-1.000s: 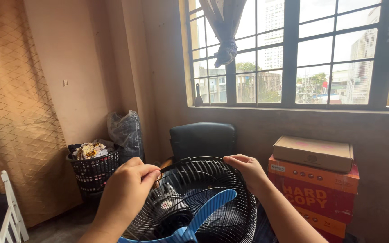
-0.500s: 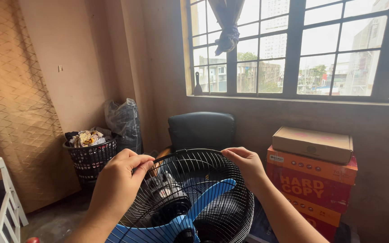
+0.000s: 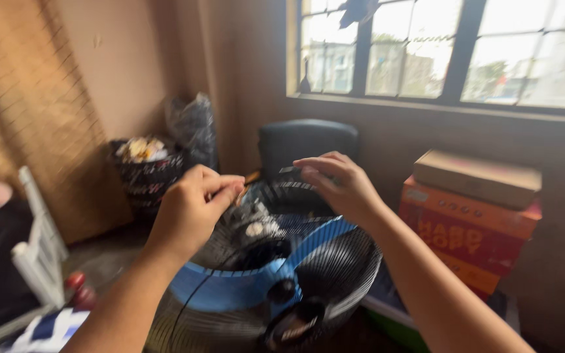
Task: The person sits on a bed and services a standing fan. They hold the blue blade assembly and turn the center cap by hand to secure it, wipe the rear guard with a cloth, then reattach the front guard and press on the blades to check them.
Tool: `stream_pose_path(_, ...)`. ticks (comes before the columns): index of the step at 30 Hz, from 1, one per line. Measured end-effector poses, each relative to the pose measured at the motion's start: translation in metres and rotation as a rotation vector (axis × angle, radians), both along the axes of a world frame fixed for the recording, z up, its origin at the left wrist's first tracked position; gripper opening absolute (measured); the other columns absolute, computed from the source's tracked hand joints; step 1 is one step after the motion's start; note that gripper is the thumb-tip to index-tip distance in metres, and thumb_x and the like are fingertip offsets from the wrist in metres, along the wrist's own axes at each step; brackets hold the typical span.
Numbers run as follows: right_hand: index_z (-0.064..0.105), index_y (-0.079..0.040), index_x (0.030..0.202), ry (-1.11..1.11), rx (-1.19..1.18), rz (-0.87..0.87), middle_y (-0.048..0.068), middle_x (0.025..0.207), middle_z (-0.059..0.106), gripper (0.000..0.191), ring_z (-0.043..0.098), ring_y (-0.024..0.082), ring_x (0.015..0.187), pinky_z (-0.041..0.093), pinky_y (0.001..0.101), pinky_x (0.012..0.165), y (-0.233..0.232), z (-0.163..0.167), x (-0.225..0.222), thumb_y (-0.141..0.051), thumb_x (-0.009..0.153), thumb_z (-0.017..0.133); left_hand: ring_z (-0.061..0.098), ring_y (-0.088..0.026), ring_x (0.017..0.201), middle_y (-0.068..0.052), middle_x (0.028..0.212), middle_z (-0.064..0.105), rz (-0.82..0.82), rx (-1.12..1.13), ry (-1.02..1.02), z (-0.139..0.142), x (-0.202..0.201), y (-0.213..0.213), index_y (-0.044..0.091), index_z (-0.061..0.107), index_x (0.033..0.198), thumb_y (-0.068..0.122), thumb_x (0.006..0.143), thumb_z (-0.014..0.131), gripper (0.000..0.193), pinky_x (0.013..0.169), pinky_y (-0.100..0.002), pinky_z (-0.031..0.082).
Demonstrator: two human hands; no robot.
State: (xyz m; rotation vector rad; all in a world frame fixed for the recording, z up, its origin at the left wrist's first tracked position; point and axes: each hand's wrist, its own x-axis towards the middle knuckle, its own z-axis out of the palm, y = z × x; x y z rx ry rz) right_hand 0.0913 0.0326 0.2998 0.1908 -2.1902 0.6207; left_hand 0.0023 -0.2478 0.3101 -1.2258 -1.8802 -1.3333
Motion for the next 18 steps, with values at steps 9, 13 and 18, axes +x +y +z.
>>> stream_pose_path(9,0.078,-0.008,0.113,-0.005,-0.227,-0.001,0.004,0.112,0.069,0.03,0.064,0.016,0.107,0.05,0.0298,0.093,-0.026,-0.015,-0.022,-0.032,0.097,0.068,0.054,-0.006,0.083,0.003,0.098,0.063,-0.067,0.228,-0.315,-0.165,-0.069,-0.117,0.003,0.073,0.111,0.021,0.103,0.065,0.021,0.074,-0.021,0.045)
stream_pose_path(13,0.077,-0.009,0.115,-0.017,-0.254,-0.046,0.003,0.114,0.069,0.032,0.064,0.015,0.108,0.049,0.0292,0.095,-0.039,-0.011,-0.022,-0.034,0.097,0.067,0.056,-0.007,0.089,0.001,0.105,0.071,0.055,0.354,-0.694,-0.247,-0.078,-0.146,0.007,0.074,0.124,0.028,0.103,0.059,0.034,0.081,-0.021,0.042)
stream_pose_path(18,0.077,-0.011,0.117,-0.045,-0.27,-0.106,0.002,0.115,0.069,0.035,0.064,0.014,0.109,0.048,0.0297,0.095,-0.047,-0.016,-0.027,-0.037,0.097,0.066,0.068,-0.013,0.1,-0.004,0.112,0.075,-0.162,0.598,-0.976,-0.279,-0.091,-0.156,0.004,0.073,0.117,0.028,0.097,0.061,0.034,0.092,-0.031,0.053)
